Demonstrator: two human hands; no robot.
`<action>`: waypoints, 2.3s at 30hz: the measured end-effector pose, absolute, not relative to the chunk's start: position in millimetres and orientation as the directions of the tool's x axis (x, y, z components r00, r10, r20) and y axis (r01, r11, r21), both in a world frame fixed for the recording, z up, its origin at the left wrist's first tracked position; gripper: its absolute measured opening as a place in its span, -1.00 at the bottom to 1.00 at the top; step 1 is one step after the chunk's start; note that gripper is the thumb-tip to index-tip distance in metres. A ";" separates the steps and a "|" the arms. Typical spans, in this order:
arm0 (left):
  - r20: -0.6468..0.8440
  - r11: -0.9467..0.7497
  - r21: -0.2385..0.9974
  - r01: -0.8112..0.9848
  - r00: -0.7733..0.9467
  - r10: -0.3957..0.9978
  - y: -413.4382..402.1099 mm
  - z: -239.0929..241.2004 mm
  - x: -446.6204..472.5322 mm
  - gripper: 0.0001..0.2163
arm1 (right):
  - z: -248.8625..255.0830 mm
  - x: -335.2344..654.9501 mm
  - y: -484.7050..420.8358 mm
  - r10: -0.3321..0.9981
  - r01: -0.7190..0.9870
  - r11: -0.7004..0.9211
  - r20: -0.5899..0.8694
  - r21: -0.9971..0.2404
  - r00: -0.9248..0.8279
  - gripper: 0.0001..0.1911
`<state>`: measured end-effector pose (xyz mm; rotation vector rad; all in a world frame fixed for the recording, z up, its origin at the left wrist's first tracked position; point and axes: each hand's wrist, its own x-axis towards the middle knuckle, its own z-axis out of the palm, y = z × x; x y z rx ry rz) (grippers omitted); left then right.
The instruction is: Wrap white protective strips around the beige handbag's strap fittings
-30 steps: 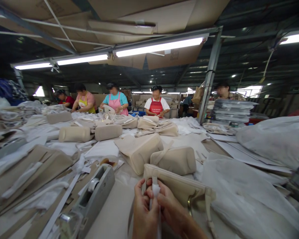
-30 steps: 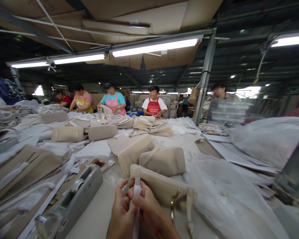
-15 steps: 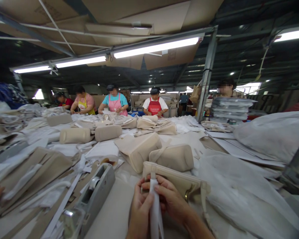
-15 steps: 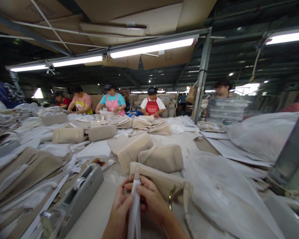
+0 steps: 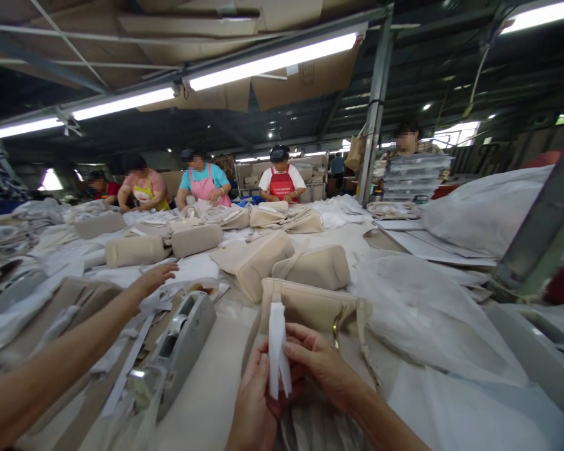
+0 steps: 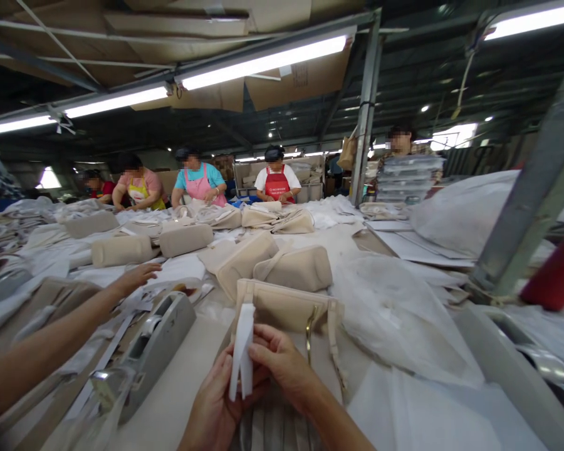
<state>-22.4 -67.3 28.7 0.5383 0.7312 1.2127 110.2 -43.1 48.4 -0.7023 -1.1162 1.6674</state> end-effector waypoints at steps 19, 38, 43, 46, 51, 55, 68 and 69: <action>-0.202 0.358 0.777 -0.518 0.334 0.921 -62.0 33.5 -23.6 -0.62 | 26.8 93.7 -51.0 0.978 -0.026 0.207 0.207 -0.978 0.032 -0.79; -0.208 0.291 0.823 -0.488 0.217 0.954 -59.9 27.6 -23.1 -0.67 | 24.9 84.2 -66.5 0.934 0.341 0.316 0.353 -0.885 0.050 -0.86; -0.258 0.345 0.790 -0.507 0.236 0.937 -57.9 32.7 -26.0 -0.63 | 32.2 94.5 -68.5 0.966 0.143 0.240 0.222 -0.960 -0.130 -0.83; -0.246 0.338 0.794 -0.505 0.241 0.939 -57.9 33.1 -22.7 -0.63 | 28.2 95.2 -69.7 0.963 0.094 0.245 0.231 -0.965 -0.140 -0.78; -0.125 0.184 0.866 -0.465 0.156 0.980 -58.5 24.6 -16.8 -0.73 | 19.4 85.1 -69.6 0.949 0.184 0.308 0.315 -0.933 0.009 -0.86; -0.137 0.184 0.886 -0.426 0.139 0.981 -57.6 21.3 -20.5 -0.65 | 31.4 92.2 -63.0 0.977 -0.148 0.082 0.109 -0.986 -0.184 -0.85; -0.058 0.062 0.985 -0.163 0.027 0.998 -57.7 19.7 -18.2 -0.46 | 23.6 84.6 -27.8 0.991 -0.274 0.023 0.059 -0.961 -0.123 -0.59; -0.060 0.064 0.984 -0.166 0.031 0.998 -57.7 19.0 -18.7 -0.47 | 24.3 85.6 -28.2 0.990 -0.272 0.024 0.061 -0.962 -0.126 -0.61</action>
